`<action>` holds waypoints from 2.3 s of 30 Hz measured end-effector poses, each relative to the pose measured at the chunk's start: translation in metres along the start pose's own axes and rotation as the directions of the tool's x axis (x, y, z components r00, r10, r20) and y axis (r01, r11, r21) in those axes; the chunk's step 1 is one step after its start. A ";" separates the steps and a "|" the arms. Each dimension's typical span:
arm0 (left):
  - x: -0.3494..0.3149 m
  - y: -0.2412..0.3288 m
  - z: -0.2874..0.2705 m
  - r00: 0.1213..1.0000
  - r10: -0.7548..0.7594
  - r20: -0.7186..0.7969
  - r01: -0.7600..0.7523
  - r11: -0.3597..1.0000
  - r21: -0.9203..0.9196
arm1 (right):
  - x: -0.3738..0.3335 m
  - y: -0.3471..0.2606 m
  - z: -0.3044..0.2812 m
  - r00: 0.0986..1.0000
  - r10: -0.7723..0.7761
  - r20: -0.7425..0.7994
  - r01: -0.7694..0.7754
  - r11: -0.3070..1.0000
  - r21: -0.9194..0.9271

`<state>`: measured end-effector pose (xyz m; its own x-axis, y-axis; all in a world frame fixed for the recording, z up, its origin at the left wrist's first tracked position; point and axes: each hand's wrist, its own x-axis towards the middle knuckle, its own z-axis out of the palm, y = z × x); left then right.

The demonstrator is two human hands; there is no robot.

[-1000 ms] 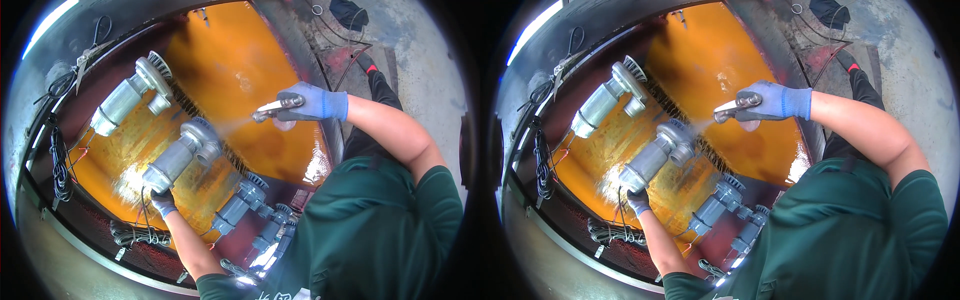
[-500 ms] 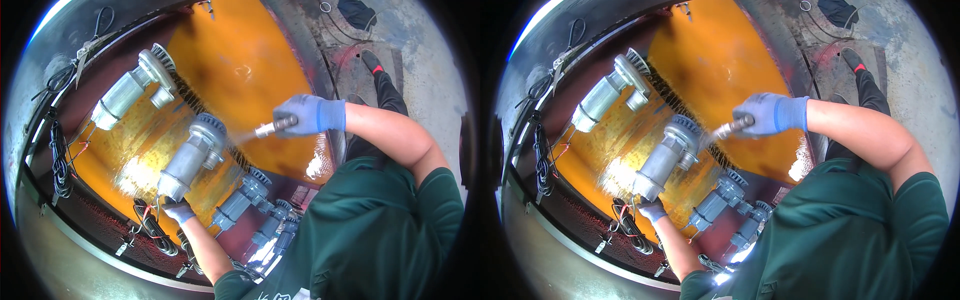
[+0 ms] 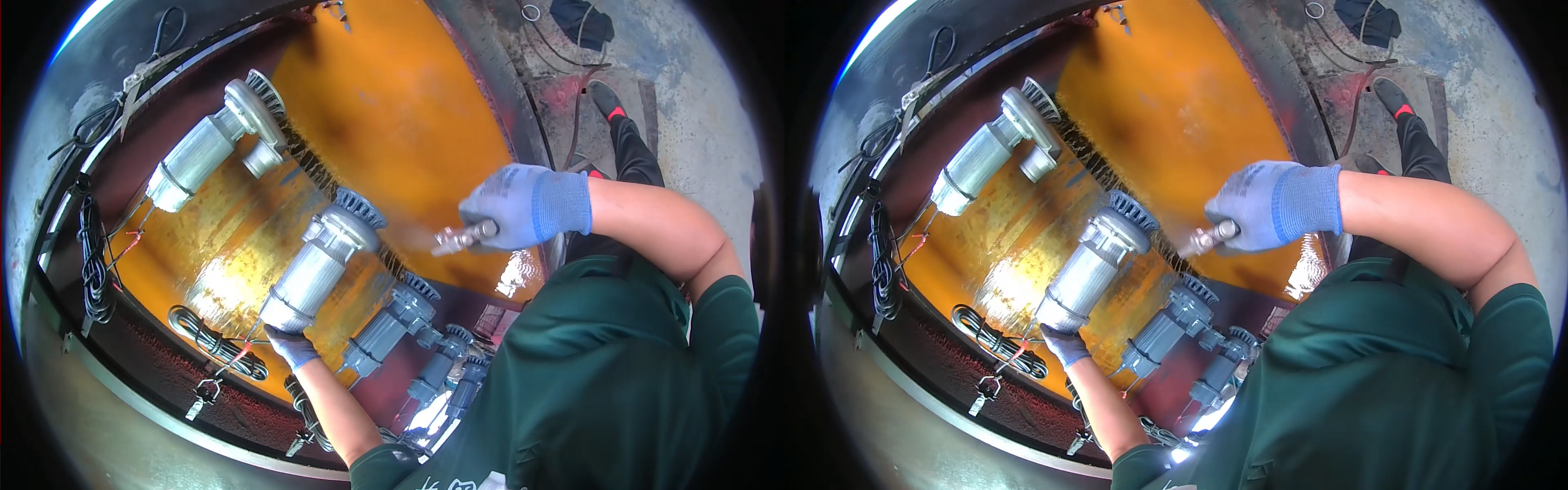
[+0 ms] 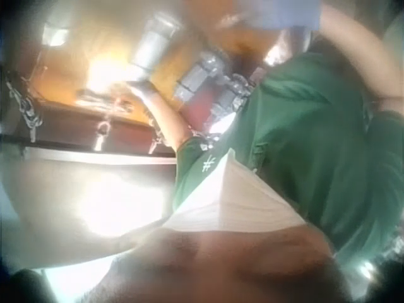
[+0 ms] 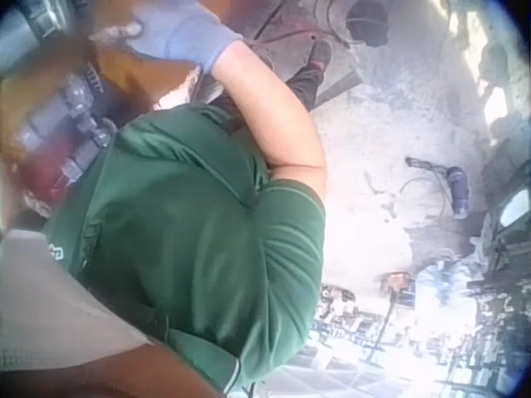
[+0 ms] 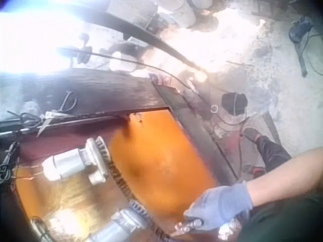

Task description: The person uses a spray gun to paint grey pump housings that are hanging from hooks, while using their left hand to rotate the items and cables to ensure full coverage.

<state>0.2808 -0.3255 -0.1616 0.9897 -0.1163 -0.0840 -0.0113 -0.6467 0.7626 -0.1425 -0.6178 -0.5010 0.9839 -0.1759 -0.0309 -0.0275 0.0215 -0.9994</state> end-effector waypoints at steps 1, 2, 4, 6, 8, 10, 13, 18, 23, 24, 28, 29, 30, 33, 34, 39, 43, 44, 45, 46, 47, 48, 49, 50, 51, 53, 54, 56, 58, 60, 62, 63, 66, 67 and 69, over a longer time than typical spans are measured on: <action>0.005 -0.001 -0.006 0.998 -0.017 0.068 0.014 0.999 0.053 | -0.002 -0.006 -0.004 0.987 -0.033 0.155 0.040 0.998 -0.038; 0.010 0.000 -0.013 0.996 -0.037 0.084 0.033 0.998 0.044 | -0.002 -0.011 -0.005 0.981 -0.024 0.194 0.029 0.999 -0.023; 0.023 -0.003 -0.022 0.992 -0.070 0.108 0.075 0.996 -0.048 | -0.004 -0.013 0.002 0.999 -0.013 0.047 0.010 0.998 0.057; 0.030 -0.010 -0.014 0.997 -0.072 0.031 0.076 0.986 -0.151 | -0.002 -0.007 0.011 0.971 -0.023 -0.238 0.050 0.993 0.108; 0.033 -0.010 -0.013 0.995 -0.034 0.090 0.044 0.993 -0.111 | -0.002 -0.002 0.019 0.968 -0.044 -0.246 0.073 0.991 0.114; 0.032 -0.006 -0.003 0.998 0.000 0.069 0.004 0.998 -0.055 | -0.003 -0.005 0.020 0.992 -0.055 -0.109 0.067 0.991 0.114; 0.021 0.002 0.013 0.999 0.012 0.042 -0.008 0.994 -0.106 | -0.004 0.002 0.034 0.981 -0.195 -0.019 0.196 0.980 0.019; 0.050 -0.008 -0.001 0.988 0.005 0.154 0.010 0.995 -0.098 | 0.010 0.003 0.035 0.882 -0.045 -0.470 0.191 0.944 0.270; 0.081 -0.002 -0.072 0.801 -0.227 0.554 0.598 0.257 -0.759 | 0.004 0.007 0.032 0.971 -0.062 -0.229 0.125 0.955 0.270; 0.085 -0.004 -0.064 0.724 -0.180 0.666 0.669 -0.050 -0.741 | 0.002 0.017 0.034 0.997 -0.061 -0.051 0.070 0.977 0.199; 0.052 0.007 0.040 0.679 0.271 0.682 -0.267 -0.775 0.573 | 0.001 0.055 0.048 0.981 0.041 -0.192 0.028 0.940 0.341; 0.050 0.009 0.043 0.696 0.281 0.661 -0.347 -0.674 0.652 | 0.002 0.066 0.048 0.977 0.120 -0.174 -0.009 0.846 0.533; 0.049 0.010 0.048 0.710 0.292 0.640 -0.417 -0.558 0.717 | 0.002 0.079 0.048 0.967 0.217 -0.136 -0.088 0.777 0.623; 0.048 0.019 0.037 0.699 0.281 0.658 -0.316 -0.704 0.636 | 0.005 0.107 0.060 0.929 0.370 -0.024 -0.212 0.582 0.785; 0.036 0.016 0.055 0.737 0.271 0.619 -0.241 -0.750 0.616 | 0.005 0.116 0.071 0.941 0.328 -0.077 -0.074 0.424 0.902; -0.008 0.013 0.100 0.635 0.430 0.642 -0.516 -0.382 0.767 | 0.004 0.169 0.098 0.982 0.179 -0.063 -0.073 0.661 0.747; -0.027 0.019 0.124 0.725 0.394 0.564 -0.525 -0.213 0.824 | -0.005 0.174 0.077 0.973 0.219 -0.070 -0.030 0.421 0.906; -0.024 0.022 0.114 0.765 0.377 0.521 -0.543 -0.057 0.838 | -0.006 0.171 0.073 0.951 0.305 -0.058 -0.036 0.295 0.955; -0.016 0.025 0.090 0.803 0.351 0.481 -0.543 0.100 0.834 | -0.005 0.176 0.074 0.951 0.304 -0.063 -0.028 0.288 0.957; 0.002 0.031 0.056 0.763 0.361 0.536 -0.586 0.035 0.810 | -0.002 0.180 0.076 0.949 0.270 -0.160 0.090 0.253 0.963; 0.002 0.029 0.065 0.766 0.349 0.540 -0.563 -0.042 0.826 | 0.000 0.184 0.077 0.932 0.257 -0.254 0.199 0.219 0.955; 0.002 0.029 0.074 0.788 0.344 0.510 -0.473 -0.191 0.860 | 0.000 0.185 0.076 0.929 0.237 -0.282 0.249 0.163 0.955; -0.006 0.028 0.086 0.810 0.345 0.474 -0.414 -0.234 0.880 | -0.001 0.184 0.073 0.927 0.241 -0.286 0.253 0.160 0.954; -0.011 0.026 0.090 0.824 0.349 0.446 -0.424 -0.142 0.894 | -0.004 0.182 0.068 0.936 0.200 -0.290 0.240 0.239 0.941; -0.016 0.023 0.091 0.799 0.369 0.474 -0.568 0.203 0.798 | -0.010 0.179 0.060 0.944 0.160 -0.290 0.228 0.320 0.920; -0.019 0.021 0.098 0.791 0.364 0.492 -0.565 0.125 0.816 | -0.019 0.179 0.046 0.968 0.171 -0.186 0.102 0.410 0.907; -0.025 0.024 0.101 0.785 0.366 0.499 -0.549 0.040 0.835 | -0.018 0.183 0.050 0.970 0.137 -0.202 0.108 0.503 0.858; -0.012 0.032 0.093 0.794 0.324 0.514 -0.538 -0.018 0.843 | -0.018 0.187 0.054 0.971 0.077 -0.226 0.117 0.671 0.732; -0.005 0.033 0.085 0.744 0.377 0.552 -0.511 -0.212 0.833 | -0.012 0.187 0.053 0.966 0.108 -0.233 0.088 0.713 0.695; -0.004 0.029 0.085 0.752 0.380 0.538 -0.518 -0.163 0.839 | -0.009 0.183 0.044 0.977 0.150 -0.154 -0.012 0.754 0.657; -0.016 0.024 0.109 0.762 0.369 0.533 -0.538 -0.099 0.837 | -0.004 0.184 0.049 0.983 0.099 -0.153 0.032 0.736 0.676; -0.017 0.016 0.106 0.762 0.411 0.500 -0.580 0.091 0.809 | 0.001 0.185 0.056 0.987 0.038 -0.153 0.080 0.712 0.698; -0.020 0.017 0.113 0.806 0.374 0.459 -0.512 0.051 0.857 | 0.011 0.179 0.065 0.929 0.193 -0.315 0.188 0.488 0.852; -0.018 0.021 0.109 0.807 0.362 0.466 -0.425 -0.190 0.885 | 0.014 0.173 0.057 0.924 0.291 -0.249 0.123 0.391 0.912; 0.004 0.020 0.078 0.760 0.372 0.533 -0.450 -0.291 0.845 | 0.014 0.171 0.047 0.955 0.245 -0.166 0.087 0.305 0.949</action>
<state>0.2738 -0.3975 -0.1969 0.6720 -0.7305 -0.1219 -0.5624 -0.3963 -0.7257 -0.1246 -0.5700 -0.6719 0.9036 -0.3263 -0.2775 0.2444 0.9248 -0.2916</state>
